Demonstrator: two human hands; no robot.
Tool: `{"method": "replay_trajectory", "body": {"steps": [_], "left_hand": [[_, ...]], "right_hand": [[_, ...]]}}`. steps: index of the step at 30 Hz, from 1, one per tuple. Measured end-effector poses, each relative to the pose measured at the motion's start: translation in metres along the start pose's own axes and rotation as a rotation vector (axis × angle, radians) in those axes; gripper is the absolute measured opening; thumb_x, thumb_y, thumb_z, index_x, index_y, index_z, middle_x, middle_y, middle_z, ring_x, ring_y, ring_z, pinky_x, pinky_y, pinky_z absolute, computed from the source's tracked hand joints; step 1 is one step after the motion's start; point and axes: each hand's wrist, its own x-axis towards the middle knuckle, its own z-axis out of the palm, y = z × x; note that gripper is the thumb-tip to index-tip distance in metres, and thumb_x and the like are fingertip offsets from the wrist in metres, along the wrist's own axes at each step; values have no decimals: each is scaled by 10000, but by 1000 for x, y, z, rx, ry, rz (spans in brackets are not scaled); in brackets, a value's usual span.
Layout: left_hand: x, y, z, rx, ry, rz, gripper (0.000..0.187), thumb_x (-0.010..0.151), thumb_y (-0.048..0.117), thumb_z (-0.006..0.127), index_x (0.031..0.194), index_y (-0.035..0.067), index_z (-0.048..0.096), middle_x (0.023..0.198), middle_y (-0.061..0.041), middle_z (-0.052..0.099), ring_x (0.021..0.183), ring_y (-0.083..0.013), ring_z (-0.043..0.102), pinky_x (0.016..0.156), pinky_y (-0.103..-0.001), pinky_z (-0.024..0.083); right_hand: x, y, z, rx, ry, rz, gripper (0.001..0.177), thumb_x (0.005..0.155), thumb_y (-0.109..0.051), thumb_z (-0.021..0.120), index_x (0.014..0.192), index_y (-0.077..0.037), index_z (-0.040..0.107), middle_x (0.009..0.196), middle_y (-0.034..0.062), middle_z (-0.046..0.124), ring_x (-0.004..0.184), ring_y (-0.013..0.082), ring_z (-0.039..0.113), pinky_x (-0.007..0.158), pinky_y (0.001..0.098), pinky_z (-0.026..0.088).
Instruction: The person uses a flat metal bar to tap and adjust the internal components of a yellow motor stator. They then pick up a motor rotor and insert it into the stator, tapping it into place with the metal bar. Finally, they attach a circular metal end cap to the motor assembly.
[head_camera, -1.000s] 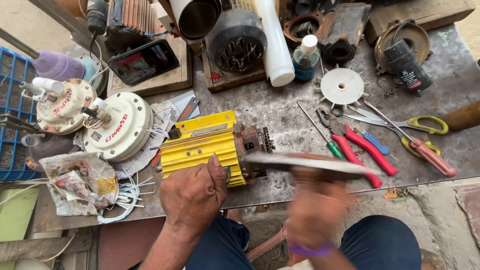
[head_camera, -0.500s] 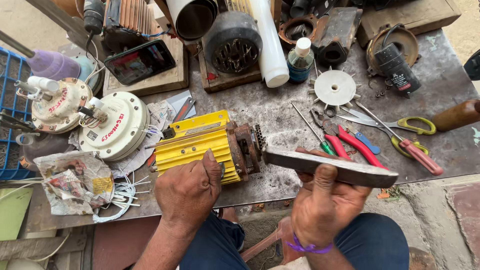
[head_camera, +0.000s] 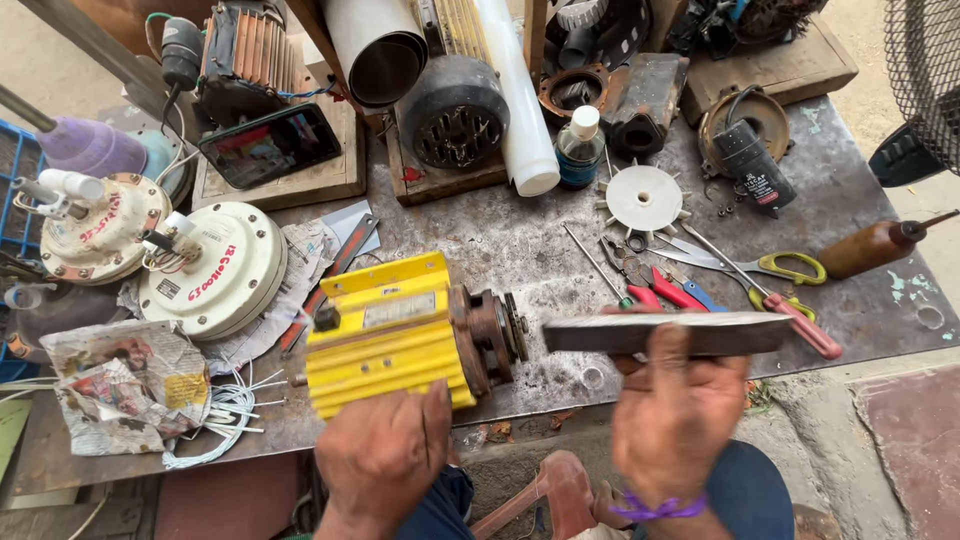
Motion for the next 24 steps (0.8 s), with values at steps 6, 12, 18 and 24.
{"method": "replay_trajectory", "body": {"steps": [6, 12, 18, 24], "left_hand": [[-63, 13, 17, -88, 5, 55, 158, 874, 120, 660, 754, 27, 705, 733, -71, 731, 638, -152, 715, 703, -351, 604], [-110, 4, 35, -140, -188, -14, 182, 880, 128, 733, 716, 52, 752, 672, -91, 754, 578, -138, 732, 618, -297, 558], [-114, 1, 43, -145, -95, 57, 232, 902, 176, 723, 702, 59, 720, 700, -94, 759, 636, -141, 747, 620, -277, 561], [-76, 8, 21, -132, -101, -5, 182, 891, 165, 670, 761, 45, 716, 755, -82, 742, 708, -151, 746, 700, -298, 584]], "right_hand": [[37, -18, 0, 32, -96, -110, 198, 1128, -95, 652, 1263, -50, 514, 1056, 179, 714, 992, 291, 747, 929, 492, 660], [16, 46, 18, -640, -121, -47, 219, 1027, -73, 661, 1179, 12, 529, 994, 221, 651, 844, 303, 664, 726, 424, 583], [32, 25, 16, -255, -162, 79, 199, 1099, -144, 659, 1235, -52, 546, 974, 147, 694, 901, 252, 681, 796, 393, 575], [19, 32, 28, -40, -125, 200, 227, 1024, -109, 629, 1207, -56, 507, 1015, 100, 711, 949, 242, 730, 851, 422, 643]]}}
